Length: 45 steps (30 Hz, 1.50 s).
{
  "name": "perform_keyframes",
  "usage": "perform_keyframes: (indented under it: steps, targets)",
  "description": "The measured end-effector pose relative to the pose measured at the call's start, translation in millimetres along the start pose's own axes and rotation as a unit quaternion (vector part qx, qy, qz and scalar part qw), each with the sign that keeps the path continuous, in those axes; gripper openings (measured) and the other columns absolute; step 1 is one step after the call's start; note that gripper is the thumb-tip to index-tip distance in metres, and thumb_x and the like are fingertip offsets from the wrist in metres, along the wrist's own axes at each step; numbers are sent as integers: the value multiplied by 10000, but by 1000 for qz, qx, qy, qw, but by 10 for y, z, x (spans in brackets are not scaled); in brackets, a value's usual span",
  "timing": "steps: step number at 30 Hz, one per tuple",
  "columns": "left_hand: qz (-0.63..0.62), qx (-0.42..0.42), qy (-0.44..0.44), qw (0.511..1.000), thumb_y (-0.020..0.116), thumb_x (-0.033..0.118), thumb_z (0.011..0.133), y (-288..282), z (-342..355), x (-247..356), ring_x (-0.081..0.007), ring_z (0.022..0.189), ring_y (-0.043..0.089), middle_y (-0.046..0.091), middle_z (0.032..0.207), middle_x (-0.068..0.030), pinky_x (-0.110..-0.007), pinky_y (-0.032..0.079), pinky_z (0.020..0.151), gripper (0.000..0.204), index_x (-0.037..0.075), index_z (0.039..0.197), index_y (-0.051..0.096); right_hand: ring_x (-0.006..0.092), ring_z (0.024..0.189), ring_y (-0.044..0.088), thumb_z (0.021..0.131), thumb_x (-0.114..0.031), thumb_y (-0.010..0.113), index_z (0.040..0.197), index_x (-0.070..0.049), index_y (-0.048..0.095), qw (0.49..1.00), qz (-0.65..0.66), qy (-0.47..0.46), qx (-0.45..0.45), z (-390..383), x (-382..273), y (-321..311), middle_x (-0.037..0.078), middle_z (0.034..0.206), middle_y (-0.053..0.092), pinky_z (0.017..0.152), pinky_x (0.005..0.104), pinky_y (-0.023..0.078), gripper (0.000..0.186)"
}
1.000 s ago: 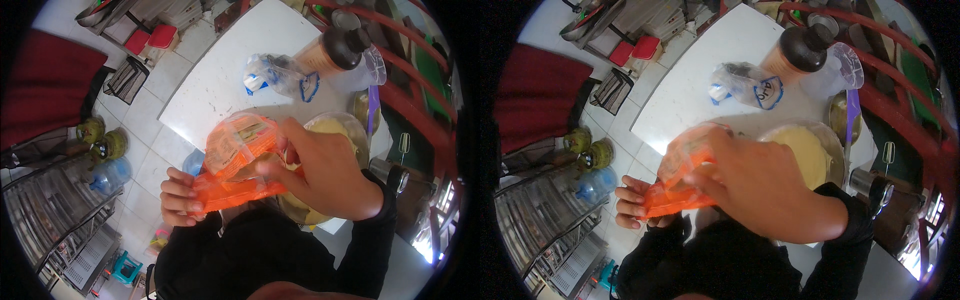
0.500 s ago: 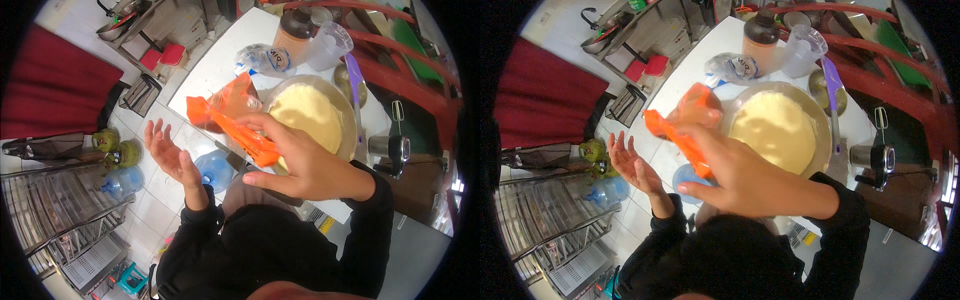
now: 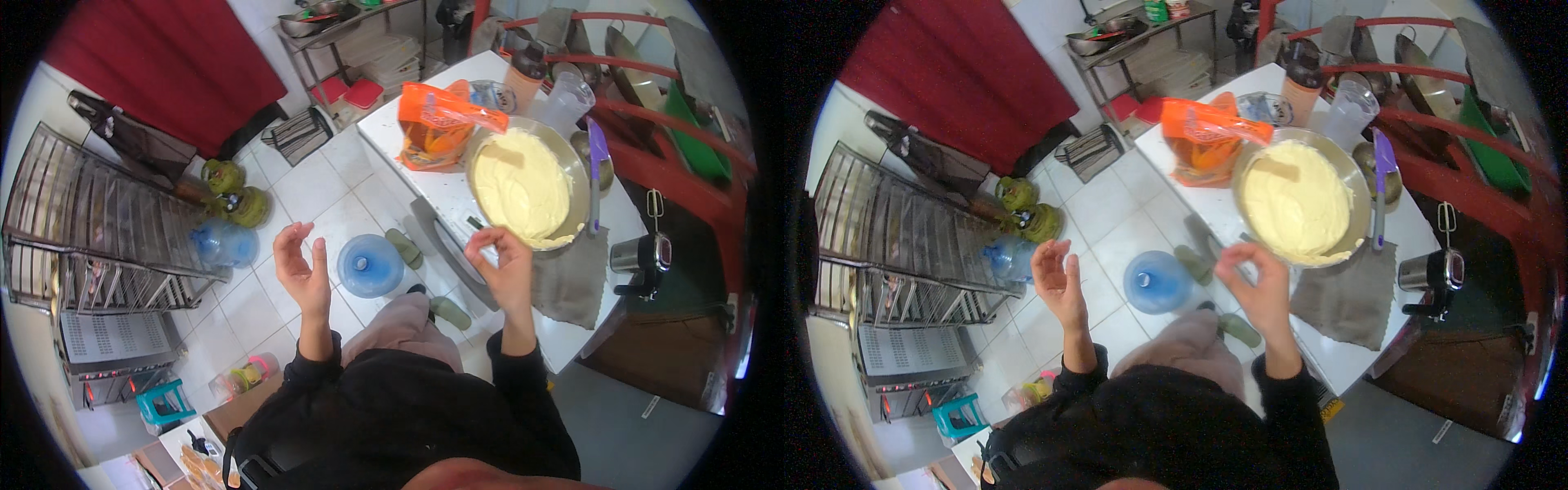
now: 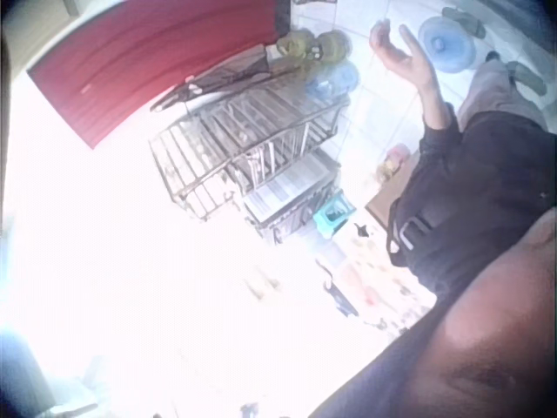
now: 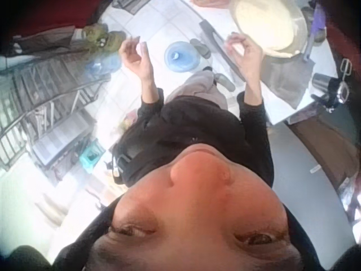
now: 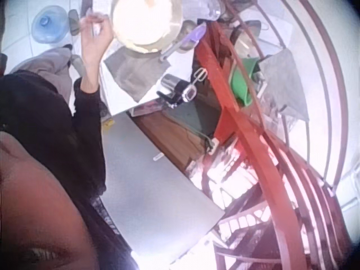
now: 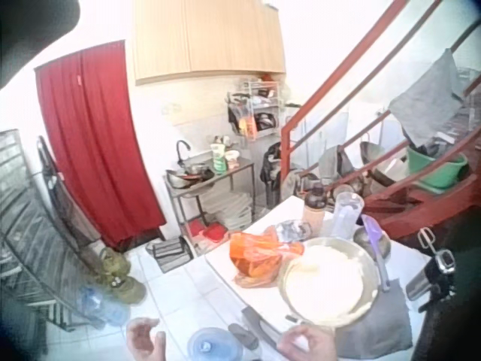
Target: The person adjusts the controls on an oven, scoops powder from a packet into a bowl of batter using a spoon, and mixes the mixture using a spatula.
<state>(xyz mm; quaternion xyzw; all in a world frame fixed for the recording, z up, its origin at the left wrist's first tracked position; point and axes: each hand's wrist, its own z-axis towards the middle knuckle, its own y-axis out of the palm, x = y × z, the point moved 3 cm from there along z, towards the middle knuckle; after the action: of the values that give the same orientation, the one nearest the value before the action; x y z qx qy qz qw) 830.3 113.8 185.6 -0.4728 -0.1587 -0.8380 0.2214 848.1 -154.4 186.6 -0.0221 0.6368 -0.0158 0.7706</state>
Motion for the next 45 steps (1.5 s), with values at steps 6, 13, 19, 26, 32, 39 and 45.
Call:
perform_keyframes:
  steps: [6,13,19,26,32,39,45]
  targets:
    - [21,81,3,996,607,-27,722,-553,174,127,-123,751,526,570,719,-52,-284,379,800,251,-8,952,508,95,673,535,713,-55,633,768,13,594,982,49,134,-124,-558,466,516,47,677,587,628,210,410,95]
    - [137,91,-19,986,603,-17,728,-1496,574,-244,-129,732,528,592,791,-86,-284,389,790,64,-42,787,593,90,682,544,766,-26,557,883,11,525,973,-10,57,-222,-188,551,1808,49,666,573,648,236,426,127]
    - [169,133,-64,975,419,165,862,-3100,1184,-813,-162,774,521,574,781,-99,-288,377,789,254,-27,934,568,91,661,556,750,3,556,1016,-36,462,959,-2,110,-263,415,736,3227,58,824,585,588,231,442,285]
    - [192,81,-59,976,346,247,887,-3502,2365,-1197,-154,805,501,536,851,-87,-285,378,758,352,-9,1061,511,131,837,554,677,75,574,1101,-66,424,977,-15,160,-138,960,999,3789,81,1001,517,685,272,477,471]
    - [164,-16,-60,985,449,281,852,-3084,3338,-1872,-147,788,519,555,884,-89,-267,392,736,367,5,1085,510,203,695,618,667,61,578,1135,-77,396,961,33,273,-5,1707,1323,3878,132,1064,484,879,355,391,520]
    - [238,59,-59,968,430,216,875,-3093,4621,-2496,-136,784,508,548,897,-88,-259,411,732,313,7,1097,504,187,738,594,663,77,545,1142,-61,400,981,1,185,-53,3310,1894,4487,147,1057,484,705,320,481,520]
    - [289,90,-101,948,437,222,874,-2943,5399,-3022,-133,787,512,548,890,-83,-254,414,715,304,17,1084,518,162,847,552,650,135,467,1131,-32,404,997,-63,-17,-40,5201,1507,4574,90,1103,455,735,262,447,513]
